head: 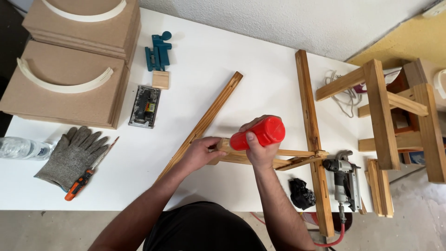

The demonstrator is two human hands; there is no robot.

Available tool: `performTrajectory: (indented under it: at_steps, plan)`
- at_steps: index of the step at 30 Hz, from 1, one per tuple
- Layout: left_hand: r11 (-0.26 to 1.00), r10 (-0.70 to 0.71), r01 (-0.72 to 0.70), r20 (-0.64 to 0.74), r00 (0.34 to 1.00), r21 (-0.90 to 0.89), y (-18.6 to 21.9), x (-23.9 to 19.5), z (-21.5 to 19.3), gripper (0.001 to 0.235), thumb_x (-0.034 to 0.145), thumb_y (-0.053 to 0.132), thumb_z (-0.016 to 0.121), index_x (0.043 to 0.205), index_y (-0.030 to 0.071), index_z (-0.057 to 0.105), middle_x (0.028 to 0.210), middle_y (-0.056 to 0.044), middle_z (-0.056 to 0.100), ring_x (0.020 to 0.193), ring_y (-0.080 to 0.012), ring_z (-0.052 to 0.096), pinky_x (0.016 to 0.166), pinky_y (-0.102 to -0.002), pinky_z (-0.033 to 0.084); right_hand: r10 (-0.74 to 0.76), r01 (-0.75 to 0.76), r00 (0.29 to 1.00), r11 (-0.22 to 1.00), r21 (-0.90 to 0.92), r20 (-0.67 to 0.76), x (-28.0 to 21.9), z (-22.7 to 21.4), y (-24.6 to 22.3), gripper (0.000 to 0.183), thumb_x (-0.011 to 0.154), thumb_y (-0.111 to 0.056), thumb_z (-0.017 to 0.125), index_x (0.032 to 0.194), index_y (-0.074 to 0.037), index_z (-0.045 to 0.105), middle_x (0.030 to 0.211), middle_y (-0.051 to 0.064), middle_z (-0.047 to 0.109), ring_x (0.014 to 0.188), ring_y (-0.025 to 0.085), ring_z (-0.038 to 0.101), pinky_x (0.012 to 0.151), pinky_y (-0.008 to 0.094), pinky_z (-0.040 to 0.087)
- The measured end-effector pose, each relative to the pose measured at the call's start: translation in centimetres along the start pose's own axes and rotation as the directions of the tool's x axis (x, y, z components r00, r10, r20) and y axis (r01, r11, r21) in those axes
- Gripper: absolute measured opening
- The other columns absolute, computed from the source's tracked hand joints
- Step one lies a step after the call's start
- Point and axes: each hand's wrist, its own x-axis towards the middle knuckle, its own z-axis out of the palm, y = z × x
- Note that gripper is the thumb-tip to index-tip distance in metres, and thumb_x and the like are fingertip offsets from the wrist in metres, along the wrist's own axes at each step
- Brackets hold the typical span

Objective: Assembling a wooden stool by applying glue to joints and securing slats with a pneumatic nail gun.

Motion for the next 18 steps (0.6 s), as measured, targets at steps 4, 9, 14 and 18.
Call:
performTrajectory:
  at_steps: [4,9,14,18]
  plan:
    - [1.0,-0.01,0.01,-0.022,1.0,-0.003,0.3,0.9,-0.3,0.047,0.084,0.021,0.086,0.127,0.006,0.072,0.117,-0.019,0.076,0.113,-0.0377,0.071,0.094,-0.046,0.061,0.006,-0.006,1.0,1.0,-0.012,-0.014,0.4,-0.6,2.5,0.048,0.081,-0.015,0.081,0.117,-0.01,0.049,0.083,0.013,0.071,0.072,0.026,0.073,0.076,0.041,0.061]
    - [0.999,-0.023,0.022,0.031,0.999,0.026,-0.3,1.6,-0.4,0.048,0.086,0.026,0.085,0.13,0.012,0.072,0.121,-0.013,0.076,0.118,-0.0325,0.069,0.097,-0.043,0.059,0.028,-0.029,0.997,1.0,-0.01,-0.078,0.6,-0.8,4.3,0.052,0.079,-0.011,0.082,0.119,-0.016,0.048,0.089,0.008,0.071,0.074,0.023,0.073,0.077,0.039,0.061]
    - [1.0,-0.024,0.023,0.036,0.999,0.018,-1.0,1.7,-0.2,0.049,0.086,0.027,0.085,0.131,0.012,0.071,0.122,-0.012,0.076,0.119,-0.0315,0.069,0.098,-0.042,0.058,0.051,-0.053,0.995,0.998,-0.019,-0.085,0.4,-1.3,5.3,0.056,0.076,-0.008,0.083,0.119,-0.017,0.049,0.09,0.008,0.071,0.075,0.025,0.073,0.078,0.04,0.061]
    - [0.999,-0.019,0.017,0.062,0.998,0.029,-0.4,1.6,-0.6,0.05,0.087,0.027,0.084,0.132,0.011,0.07,0.124,-0.013,0.075,0.12,-0.033,0.068,0.099,-0.044,0.057,0.059,-0.063,0.994,0.997,-0.043,-0.096,0.5,-1.8,5.5,0.059,0.074,-0.008,0.084,0.12,-0.018,0.049,0.089,0.008,0.071,0.075,0.024,0.073,0.079,0.04,0.06]
